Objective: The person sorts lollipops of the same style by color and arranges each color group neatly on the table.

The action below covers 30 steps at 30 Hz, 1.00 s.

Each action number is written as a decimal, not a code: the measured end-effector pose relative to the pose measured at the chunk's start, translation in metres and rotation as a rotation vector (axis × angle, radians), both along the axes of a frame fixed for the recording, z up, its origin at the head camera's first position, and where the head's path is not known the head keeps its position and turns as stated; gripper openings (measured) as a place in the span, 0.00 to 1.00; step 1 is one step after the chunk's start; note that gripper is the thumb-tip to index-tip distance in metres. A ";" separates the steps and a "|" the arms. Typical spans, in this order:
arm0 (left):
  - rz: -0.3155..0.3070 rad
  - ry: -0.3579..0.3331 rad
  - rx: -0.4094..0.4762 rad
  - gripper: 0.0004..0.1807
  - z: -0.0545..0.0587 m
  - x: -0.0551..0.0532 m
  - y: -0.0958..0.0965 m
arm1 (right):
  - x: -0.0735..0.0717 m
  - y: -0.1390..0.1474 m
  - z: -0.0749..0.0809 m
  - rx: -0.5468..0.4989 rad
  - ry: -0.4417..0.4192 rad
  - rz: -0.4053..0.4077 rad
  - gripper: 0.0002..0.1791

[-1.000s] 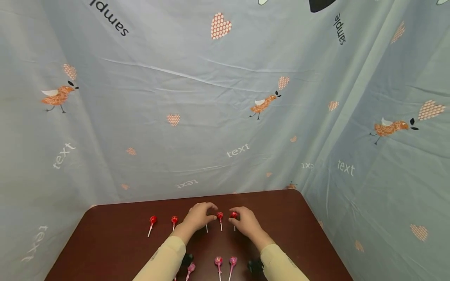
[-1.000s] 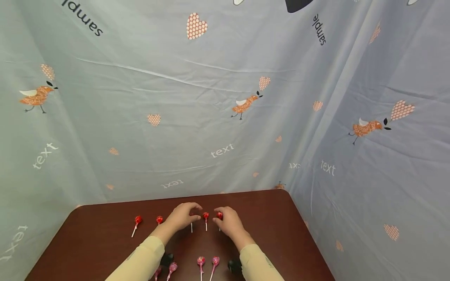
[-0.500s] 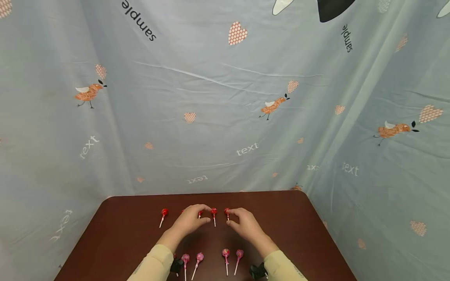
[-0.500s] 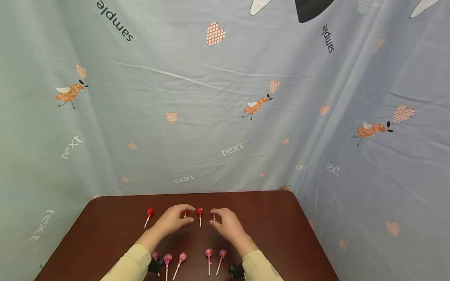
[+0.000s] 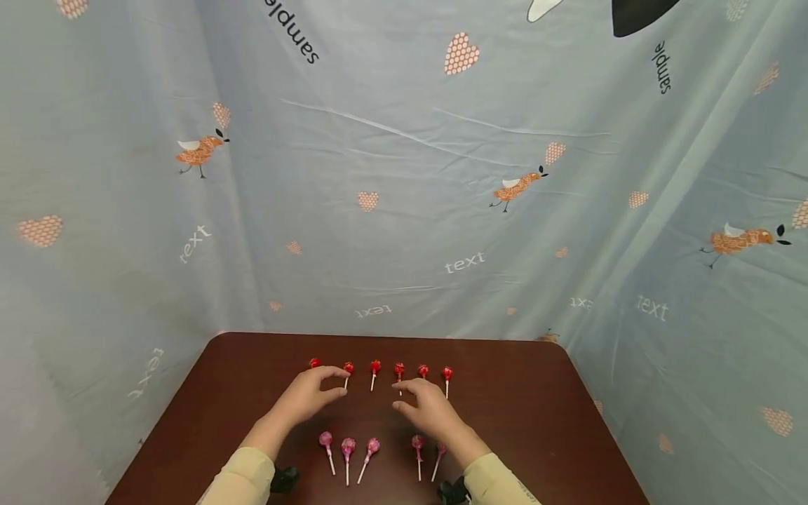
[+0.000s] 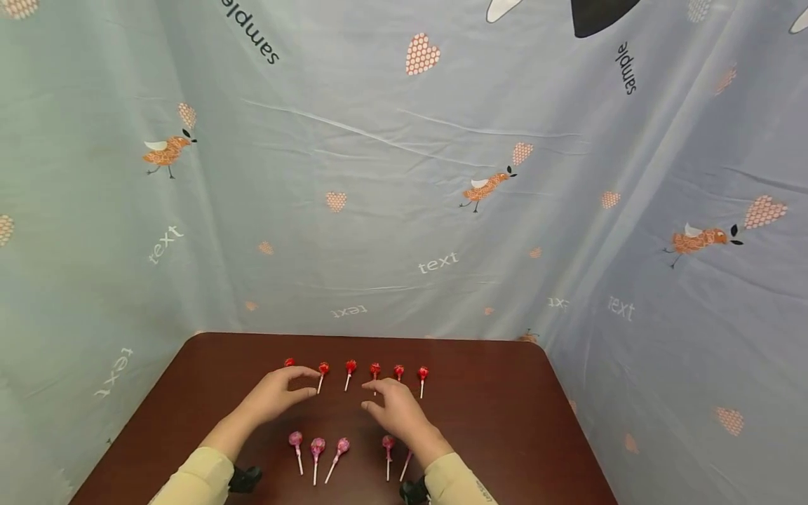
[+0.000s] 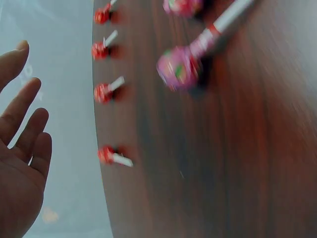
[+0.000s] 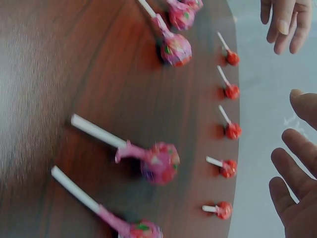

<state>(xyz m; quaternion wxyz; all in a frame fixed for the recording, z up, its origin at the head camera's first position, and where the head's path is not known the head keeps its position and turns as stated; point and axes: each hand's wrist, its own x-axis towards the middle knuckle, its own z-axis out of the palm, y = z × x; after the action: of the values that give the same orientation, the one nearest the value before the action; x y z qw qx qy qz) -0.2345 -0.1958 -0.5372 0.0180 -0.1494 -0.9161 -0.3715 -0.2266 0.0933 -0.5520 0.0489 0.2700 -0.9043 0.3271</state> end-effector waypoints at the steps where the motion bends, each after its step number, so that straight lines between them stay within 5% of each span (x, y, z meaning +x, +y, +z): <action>1: 0.011 -0.003 -0.001 0.16 -0.001 0.002 -0.005 | 0.000 -0.002 -0.001 0.000 -0.004 0.006 0.18; 12: 0.104 -0.074 0.017 0.18 -0.021 0.028 -0.046 | 0.008 -0.028 -0.009 0.026 -0.047 0.069 0.18; 22: 0.142 -0.177 0.053 0.16 -0.056 0.050 -0.044 | 0.020 -0.048 -0.024 0.022 -0.118 0.122 0.17; 30: 0.082 -0.079 0.032 0.19 -0.072 0.056 -0.033 | 0.023 -0.054 -0.026 0.035 -0.083 0.126 0.17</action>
<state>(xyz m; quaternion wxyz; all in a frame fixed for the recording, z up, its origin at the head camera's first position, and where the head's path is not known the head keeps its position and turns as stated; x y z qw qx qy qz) -0.1783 -0.2290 -0.6094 -0.0003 -0.0967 -0.9155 -0.3906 -0.2037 0.0395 -0.5781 -0.0139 0.3134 -0.8924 0.3244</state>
